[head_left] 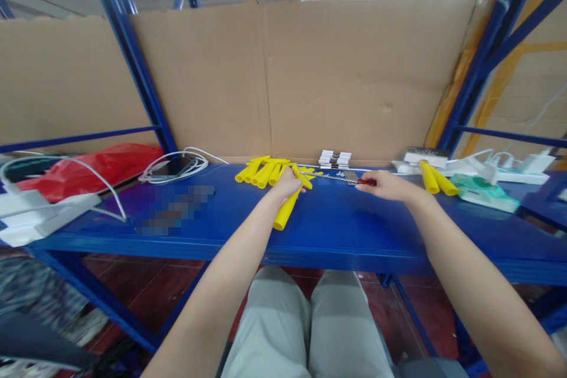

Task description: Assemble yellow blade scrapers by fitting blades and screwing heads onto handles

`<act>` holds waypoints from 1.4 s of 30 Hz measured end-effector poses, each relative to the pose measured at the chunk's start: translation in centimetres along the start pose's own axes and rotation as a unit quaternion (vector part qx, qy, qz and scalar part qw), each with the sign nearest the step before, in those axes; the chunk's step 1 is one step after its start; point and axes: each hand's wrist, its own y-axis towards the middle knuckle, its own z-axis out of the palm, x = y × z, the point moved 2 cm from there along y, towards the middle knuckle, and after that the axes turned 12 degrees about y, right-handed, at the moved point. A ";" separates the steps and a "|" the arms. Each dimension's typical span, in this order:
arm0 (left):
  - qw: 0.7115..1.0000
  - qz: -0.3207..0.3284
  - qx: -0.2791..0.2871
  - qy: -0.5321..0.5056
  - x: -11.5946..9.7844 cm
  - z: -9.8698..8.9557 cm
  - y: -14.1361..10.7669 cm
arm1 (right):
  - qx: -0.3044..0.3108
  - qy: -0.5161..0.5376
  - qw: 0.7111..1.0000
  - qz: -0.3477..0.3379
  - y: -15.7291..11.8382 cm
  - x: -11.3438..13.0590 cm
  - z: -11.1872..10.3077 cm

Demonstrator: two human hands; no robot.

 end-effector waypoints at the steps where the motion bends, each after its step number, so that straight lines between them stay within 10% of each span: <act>1: 1.000 -0.001 -0.001 -0.001 -0.1 0.0 -0.1 | 0.000 -0.001 1.000 0.004 0.0 -0.1 0.0; 42: 0.991 0.071 -0.051 0.099 1.4 0.4 1.3 | 0.033 -0.047 0.997 0.056 -0.3 1.2 -0.2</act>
